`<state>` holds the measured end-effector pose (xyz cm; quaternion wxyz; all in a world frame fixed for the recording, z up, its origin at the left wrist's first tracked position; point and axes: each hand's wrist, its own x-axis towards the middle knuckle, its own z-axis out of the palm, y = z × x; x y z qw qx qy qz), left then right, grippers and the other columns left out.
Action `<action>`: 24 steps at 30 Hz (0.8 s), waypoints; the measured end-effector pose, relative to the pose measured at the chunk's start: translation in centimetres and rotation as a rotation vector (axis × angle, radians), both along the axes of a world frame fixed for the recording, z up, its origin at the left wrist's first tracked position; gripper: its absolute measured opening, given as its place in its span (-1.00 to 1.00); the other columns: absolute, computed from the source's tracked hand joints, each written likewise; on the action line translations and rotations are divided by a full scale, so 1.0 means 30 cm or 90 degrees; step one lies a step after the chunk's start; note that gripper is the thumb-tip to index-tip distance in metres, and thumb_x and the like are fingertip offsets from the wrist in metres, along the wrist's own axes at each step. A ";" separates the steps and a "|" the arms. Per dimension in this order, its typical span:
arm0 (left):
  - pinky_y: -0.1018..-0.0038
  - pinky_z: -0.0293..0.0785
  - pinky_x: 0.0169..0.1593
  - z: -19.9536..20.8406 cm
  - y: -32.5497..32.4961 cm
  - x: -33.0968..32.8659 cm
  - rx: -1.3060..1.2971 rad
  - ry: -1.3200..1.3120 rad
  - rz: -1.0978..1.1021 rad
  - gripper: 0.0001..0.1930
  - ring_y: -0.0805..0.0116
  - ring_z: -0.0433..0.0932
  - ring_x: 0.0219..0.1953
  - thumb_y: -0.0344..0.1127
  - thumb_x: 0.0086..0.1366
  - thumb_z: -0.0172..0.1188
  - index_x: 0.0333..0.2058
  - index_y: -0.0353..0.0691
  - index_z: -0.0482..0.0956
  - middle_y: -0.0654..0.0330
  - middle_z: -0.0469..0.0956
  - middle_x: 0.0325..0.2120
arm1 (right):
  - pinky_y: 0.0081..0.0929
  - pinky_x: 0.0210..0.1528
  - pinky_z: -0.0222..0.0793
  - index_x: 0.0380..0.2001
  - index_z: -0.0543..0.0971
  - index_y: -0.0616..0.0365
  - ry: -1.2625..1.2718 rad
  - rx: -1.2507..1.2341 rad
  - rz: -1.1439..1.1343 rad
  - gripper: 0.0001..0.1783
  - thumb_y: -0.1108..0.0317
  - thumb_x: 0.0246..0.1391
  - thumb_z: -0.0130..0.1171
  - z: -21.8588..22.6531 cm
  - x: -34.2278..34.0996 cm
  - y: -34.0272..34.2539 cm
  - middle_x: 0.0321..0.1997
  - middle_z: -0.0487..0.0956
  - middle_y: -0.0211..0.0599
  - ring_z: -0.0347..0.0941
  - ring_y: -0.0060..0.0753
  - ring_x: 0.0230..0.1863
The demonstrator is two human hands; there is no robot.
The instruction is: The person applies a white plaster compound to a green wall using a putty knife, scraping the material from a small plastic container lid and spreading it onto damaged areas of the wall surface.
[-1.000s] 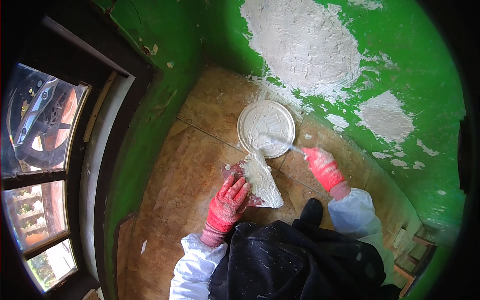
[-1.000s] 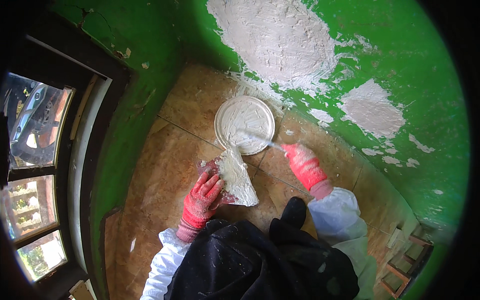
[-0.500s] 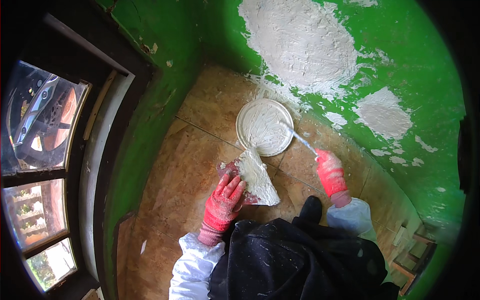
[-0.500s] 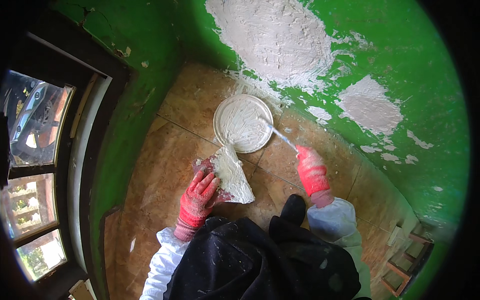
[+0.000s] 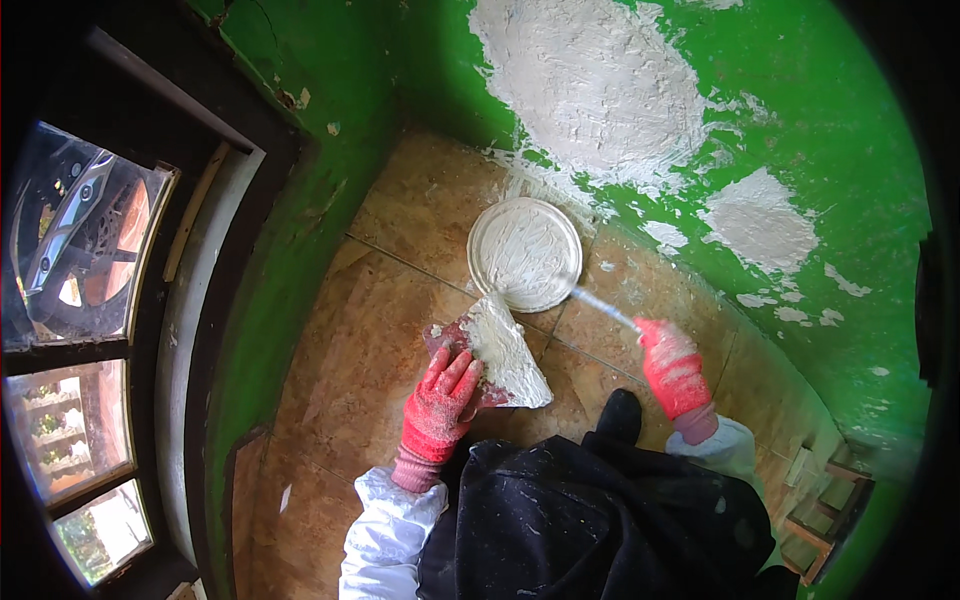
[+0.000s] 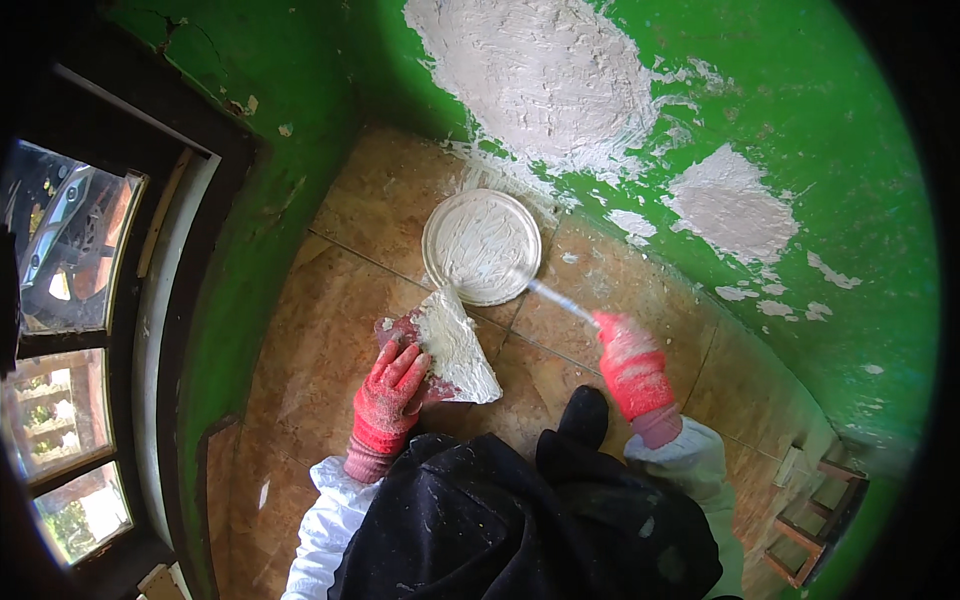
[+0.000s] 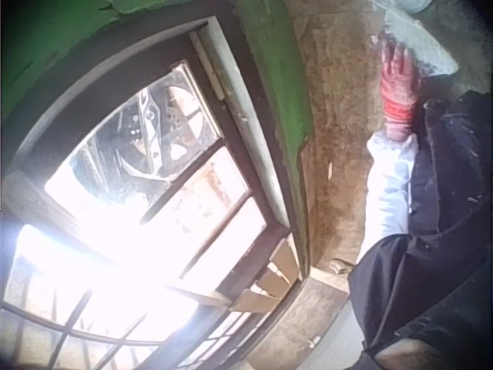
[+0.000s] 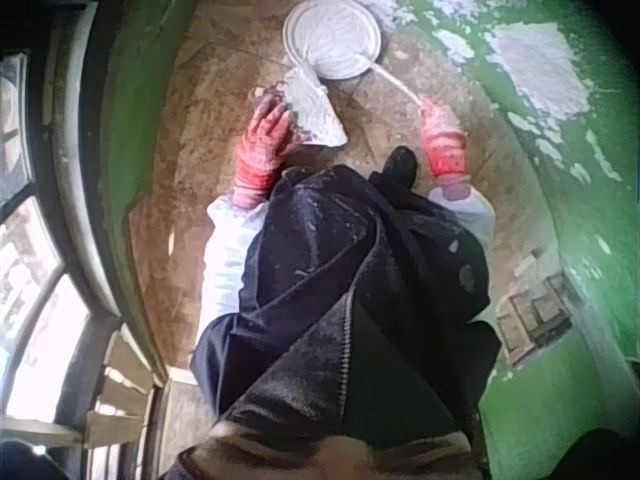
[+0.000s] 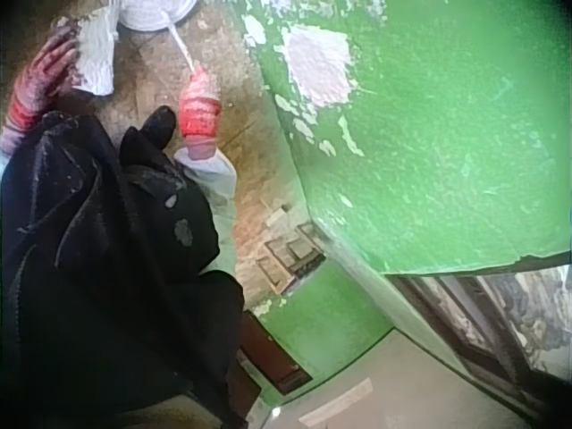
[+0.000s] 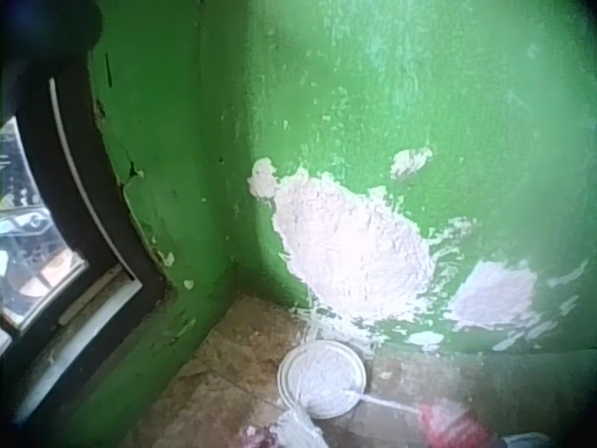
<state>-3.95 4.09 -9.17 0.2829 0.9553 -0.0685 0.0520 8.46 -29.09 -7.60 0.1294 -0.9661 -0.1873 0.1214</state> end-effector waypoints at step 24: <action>0.26 0.44 -0.01 -0.049 -0.021 0.016 0.030 -0.005 -0.030 -0.46 -0.04 0.34 0.08 -0.33 -0.07 0.23 -0.01 -0.10 0.44 0.16 0.41 0.00 | -0.15 -0.24 0.37 -0.19 0.54 0.05 -0.003 -0.011 -0.047 -0.75 0.36 0.07 -0.03 -0.002 0.082 0.029 -0.30 0.53 -0.06 0.45 0.02 -0.24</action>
